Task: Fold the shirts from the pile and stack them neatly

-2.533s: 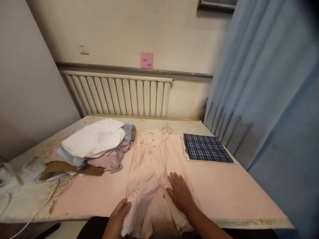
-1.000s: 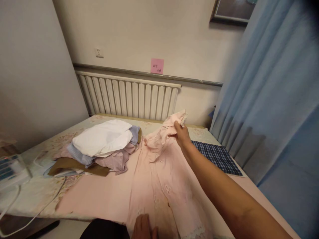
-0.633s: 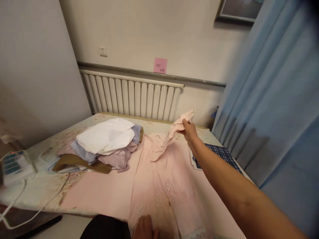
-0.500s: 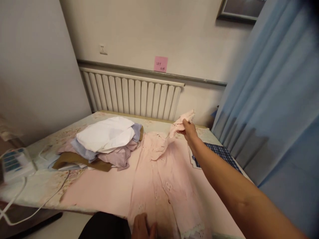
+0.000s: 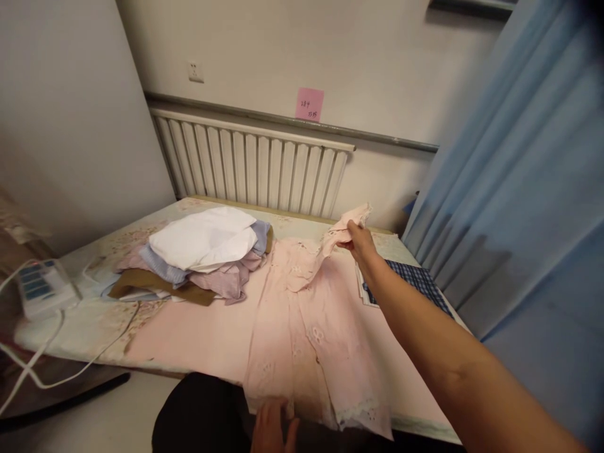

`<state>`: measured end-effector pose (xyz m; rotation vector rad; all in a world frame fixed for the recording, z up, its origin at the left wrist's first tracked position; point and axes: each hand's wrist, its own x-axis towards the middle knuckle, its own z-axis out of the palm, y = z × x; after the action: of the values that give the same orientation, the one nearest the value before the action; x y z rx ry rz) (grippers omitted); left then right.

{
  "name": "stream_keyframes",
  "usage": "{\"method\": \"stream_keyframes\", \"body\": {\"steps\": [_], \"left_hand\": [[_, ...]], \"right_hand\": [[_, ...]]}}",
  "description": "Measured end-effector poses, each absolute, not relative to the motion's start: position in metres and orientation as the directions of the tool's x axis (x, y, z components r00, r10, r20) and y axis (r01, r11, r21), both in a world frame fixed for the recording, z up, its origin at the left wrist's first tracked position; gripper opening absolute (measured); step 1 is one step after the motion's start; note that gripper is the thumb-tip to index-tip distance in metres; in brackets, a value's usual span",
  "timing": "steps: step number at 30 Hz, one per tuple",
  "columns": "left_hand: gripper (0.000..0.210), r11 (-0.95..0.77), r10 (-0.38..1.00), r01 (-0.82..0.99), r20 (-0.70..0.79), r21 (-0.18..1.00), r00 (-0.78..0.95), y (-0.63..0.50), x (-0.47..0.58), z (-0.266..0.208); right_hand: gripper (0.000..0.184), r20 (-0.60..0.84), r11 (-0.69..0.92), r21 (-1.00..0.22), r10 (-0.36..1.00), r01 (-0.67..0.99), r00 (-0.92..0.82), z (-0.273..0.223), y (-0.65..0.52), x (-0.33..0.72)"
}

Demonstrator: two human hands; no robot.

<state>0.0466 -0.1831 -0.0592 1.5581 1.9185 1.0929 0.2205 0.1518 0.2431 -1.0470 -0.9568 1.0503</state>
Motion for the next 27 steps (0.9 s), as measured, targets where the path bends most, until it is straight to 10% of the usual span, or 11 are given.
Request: {"method": "stream_keyframes", "body": {"steps": [13,27], "left_hand": [[0.028,0.112,0.974,0.958,0.161,0.266,-0.159,-0.16,0.057,-0.029],[0.04,0.152,0.988,0.924,-0.021,0.351,-0.155,-0.151,0.04,-0.008]], "right_hand": [[0.01,0.082,0.128,-0.969,0.974,-0.211,0.213,0.248,0.156,0.222],[0.009,0.067,0.101,-0.983,0.976,-0.154,0.208,0.246,0.177,0.225]]}}
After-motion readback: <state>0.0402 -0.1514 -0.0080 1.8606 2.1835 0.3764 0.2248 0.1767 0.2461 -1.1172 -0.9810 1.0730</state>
